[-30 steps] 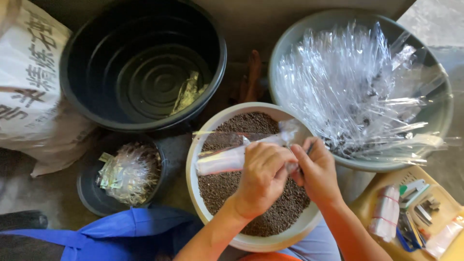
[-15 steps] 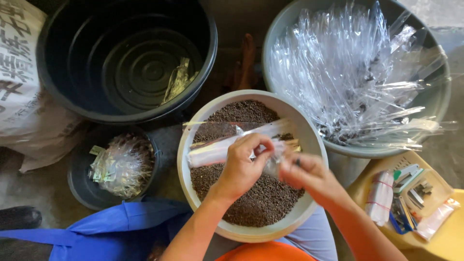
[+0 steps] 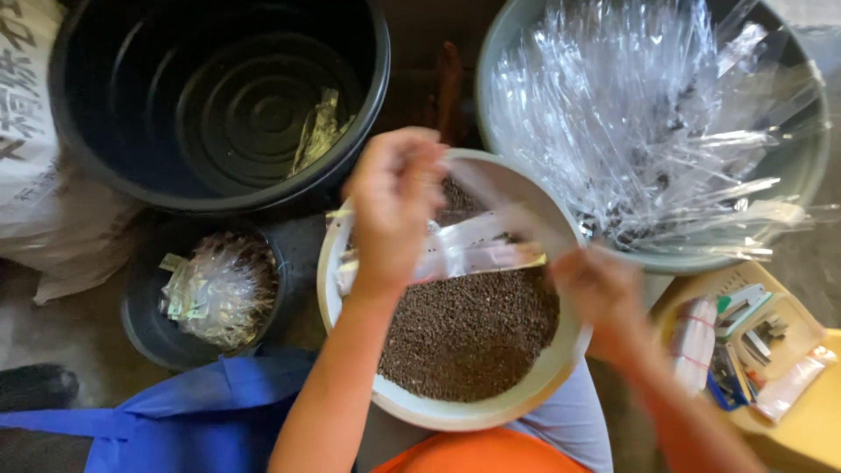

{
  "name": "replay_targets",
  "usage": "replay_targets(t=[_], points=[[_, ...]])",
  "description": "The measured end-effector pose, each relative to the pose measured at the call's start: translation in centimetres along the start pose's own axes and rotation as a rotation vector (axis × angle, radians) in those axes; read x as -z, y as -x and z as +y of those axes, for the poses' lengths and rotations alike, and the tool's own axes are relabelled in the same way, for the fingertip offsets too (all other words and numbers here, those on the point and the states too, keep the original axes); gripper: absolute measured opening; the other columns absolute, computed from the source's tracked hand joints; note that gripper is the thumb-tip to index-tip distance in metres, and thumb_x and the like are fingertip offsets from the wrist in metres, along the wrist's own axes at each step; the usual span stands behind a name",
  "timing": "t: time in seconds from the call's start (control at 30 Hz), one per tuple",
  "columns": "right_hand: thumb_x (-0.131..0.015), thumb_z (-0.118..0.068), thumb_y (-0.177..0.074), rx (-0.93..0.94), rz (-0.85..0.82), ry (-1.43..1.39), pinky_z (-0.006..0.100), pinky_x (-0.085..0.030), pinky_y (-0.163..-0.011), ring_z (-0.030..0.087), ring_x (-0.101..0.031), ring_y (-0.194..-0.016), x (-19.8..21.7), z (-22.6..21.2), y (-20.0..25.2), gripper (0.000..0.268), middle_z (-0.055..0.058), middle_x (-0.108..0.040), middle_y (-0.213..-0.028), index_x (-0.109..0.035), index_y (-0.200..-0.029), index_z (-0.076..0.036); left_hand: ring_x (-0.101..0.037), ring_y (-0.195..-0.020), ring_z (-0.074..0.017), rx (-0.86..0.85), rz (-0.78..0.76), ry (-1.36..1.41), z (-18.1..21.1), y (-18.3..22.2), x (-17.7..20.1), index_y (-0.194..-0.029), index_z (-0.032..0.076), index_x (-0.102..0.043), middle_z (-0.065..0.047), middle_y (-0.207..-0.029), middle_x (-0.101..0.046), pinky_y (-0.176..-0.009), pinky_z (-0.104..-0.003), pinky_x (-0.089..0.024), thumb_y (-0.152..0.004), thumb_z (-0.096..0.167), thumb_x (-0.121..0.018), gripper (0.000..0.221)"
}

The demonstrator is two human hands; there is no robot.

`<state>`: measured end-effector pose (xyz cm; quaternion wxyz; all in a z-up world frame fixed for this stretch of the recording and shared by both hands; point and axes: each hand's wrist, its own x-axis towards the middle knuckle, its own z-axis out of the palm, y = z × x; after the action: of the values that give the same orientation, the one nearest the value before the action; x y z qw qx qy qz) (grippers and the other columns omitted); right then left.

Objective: The person fills small plastic bags with granules from a basin and uses a small tool to scoop and seal the bags.

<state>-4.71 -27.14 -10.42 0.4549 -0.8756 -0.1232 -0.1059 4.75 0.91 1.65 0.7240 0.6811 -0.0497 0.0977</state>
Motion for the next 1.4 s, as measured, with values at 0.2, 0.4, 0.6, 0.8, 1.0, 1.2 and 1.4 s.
replay_targets(t=[0.2,0.4,0.6,0.8,1.0,1.2,1.4], points=[[-0.069,-0.028,-0.110,-0.215,0.179,0.710,0.053,-0.044,-0.066,0.042,-0.063,-0.087,6.9,17.4,-4.3,0.020,0.015,-0.063,-0.107,-0.075,-0.111,-0.009,-0.058,-0.073,-0.0351,-0.569,-0.388,-0.621,-9.3,4.8,-7.7,-0.082,-0.001,-0.066,-0.017,-0.078,-0.062,-0.070,-0.050,-0.047,-0.085,-0.011,-0.058,0.013],[-0.053,-0.019,-0.117,-0.106,0.269,0.548,0.053,-0.041,-0.096,0.045,-0.049,-0.112,6.6,16.9,-3.9,0.031,0.029,-0.057,-0.111,-0.070,-0.124,0.006,-0.068,-0.085,-0.0276,-0.353,-0.761,-1.137,-13.1,6.9,-9.8,-0.097,0.004,-0.076,-0.011,-0.090,-0.075,-0.090,-0.043,-0.056,-0.088,0.009,-0.079,0.011],[-0.045,-0.042,-0.117,-0.479,0.193,-0.221,0.026,-0.050,-0.064,0.010,-0.056,-0.065,3.8,3.9,-3.0,0.048,0.006,-0.068,-0.083,-0.069,-0.097,-0.007,-0.074,-0.083,-0.0207,-0.086,-0.409,-0.419,-11.1,4.2,-6.9,-0.087,0.008,-0.080,-0.006,-0.089,-0.080,-0.082,-0.037,-0.057,-0.081,0.008,-0.077,0.006],[-0.052,-0.023,-0.104,-0.445,-0.138,-0.487,0.026,-0.053,-0.076,0.013,-0.062,-0.075,-0.6,-5.2,-3.6,0.051,0.009,-0.069,-0.083,-0.049,-0.151,-0.005,-0.062,-0.067,-0.0125,-0.099,-0.287,-0.384,-3.7,4.2,-3.4,-0.088,0.011,-0.073,-0.003,-0.080,-0.072,-0.062,-0.030,-0.050,-0.082,0.009,-0.082,0.010],[-0.055,-0.005,-0.100,-0.223,-0.199,-0.719,0.038,-0.058,-0.070,0.027,-0.067,-0.065,-4.4,-5.6,-4.3,0.044,0.022,-0.071,-0.091,-0.054,-0.143,0.006,-0.070,-0.086,-0.0231,-0.168,-0.224,-0.235,-1.1,5.0,-1.7,-0.098,0.024,-0.076,0.001,-0.082,-0.071,-0.084,-0.033,-0.052,-0.091,0.019,-0.076,0.008],[-0.065,-0.006,-0.097,-0.171,-0.238,-0.629,0.033,-0.054,-0.072,0.015,-0.058,-0.071,-5.8,-6.5,-4.6,0.014,0.010,-0.069,-0.080,-0.076,-0.096,0.003,-0.064,-0.094,-0.0084,-0.083,-0.252,0.180,5.7,6.5,1.0,-0.100,0.020,-0.074,0.001,-0.101,-0.071,-0.084,-0.023,-0.050,-0.089,0.018,-0.082,0.014],[-0.064,-0.001,-0.097,-0.252,-0.278,-0.577,0.031,-0.056,-0.066,0.018,-0.065,-0.062,-7.0,-2.1,-4.4,0.024,0.016,-0.072,-0.079,-0.067,-0.119,0.005,-0.072,-0.094,-0.0199,-0.265,-0.272,-0.026,10.7,5.6,4.1,-0.098,0.014,-0.072,-0.003,-0.102,-0.072,-0.085,-0.030,-0.059,-0.091,0.010,-0.081,0.012]])
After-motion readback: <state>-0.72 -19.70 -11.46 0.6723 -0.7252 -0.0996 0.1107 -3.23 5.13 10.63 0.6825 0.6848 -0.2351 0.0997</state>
